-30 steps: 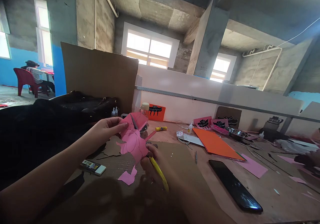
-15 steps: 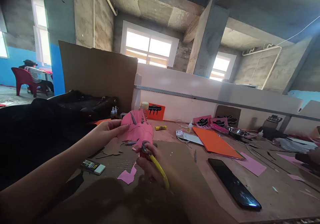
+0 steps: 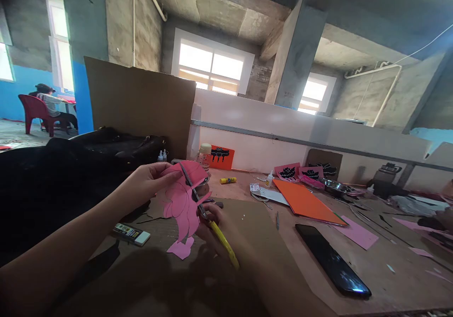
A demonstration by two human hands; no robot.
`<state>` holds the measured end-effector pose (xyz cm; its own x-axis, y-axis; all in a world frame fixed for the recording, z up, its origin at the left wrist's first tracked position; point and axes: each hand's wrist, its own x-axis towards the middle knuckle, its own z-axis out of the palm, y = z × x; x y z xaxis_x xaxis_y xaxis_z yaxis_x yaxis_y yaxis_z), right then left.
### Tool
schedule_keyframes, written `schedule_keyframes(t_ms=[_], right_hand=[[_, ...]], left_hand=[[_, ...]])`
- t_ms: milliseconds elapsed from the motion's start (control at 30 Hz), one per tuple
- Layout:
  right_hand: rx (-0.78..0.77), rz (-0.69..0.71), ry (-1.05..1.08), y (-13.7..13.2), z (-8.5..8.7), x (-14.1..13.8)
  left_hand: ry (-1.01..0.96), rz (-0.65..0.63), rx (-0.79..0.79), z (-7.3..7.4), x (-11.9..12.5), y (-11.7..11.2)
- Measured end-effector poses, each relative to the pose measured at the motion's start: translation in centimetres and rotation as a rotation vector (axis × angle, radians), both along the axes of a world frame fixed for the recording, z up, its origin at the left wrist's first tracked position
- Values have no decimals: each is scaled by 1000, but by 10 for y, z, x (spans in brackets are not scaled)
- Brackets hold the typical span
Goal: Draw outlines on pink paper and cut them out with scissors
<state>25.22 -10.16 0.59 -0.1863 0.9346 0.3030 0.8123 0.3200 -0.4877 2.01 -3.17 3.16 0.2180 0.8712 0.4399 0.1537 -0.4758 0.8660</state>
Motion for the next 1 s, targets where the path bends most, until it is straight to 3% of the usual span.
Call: schedule_keyframes(t_ms=[133, 333, 667, 1000], right_hand=[[7, -3, -55, 7, -9, 9], [-27, 14, -173, -1, 4, -2], [30, 8, -89, 7, -12, 8], [70, 36, -129, 5, -7, 5]], left_hand=[[10, -11, -1, 1, -1, 0], [42, -2, -19, 1, -3, 0], [24, -38, 8, 1, -2, 3], [30, -52, 11, -1, -3, 5]])
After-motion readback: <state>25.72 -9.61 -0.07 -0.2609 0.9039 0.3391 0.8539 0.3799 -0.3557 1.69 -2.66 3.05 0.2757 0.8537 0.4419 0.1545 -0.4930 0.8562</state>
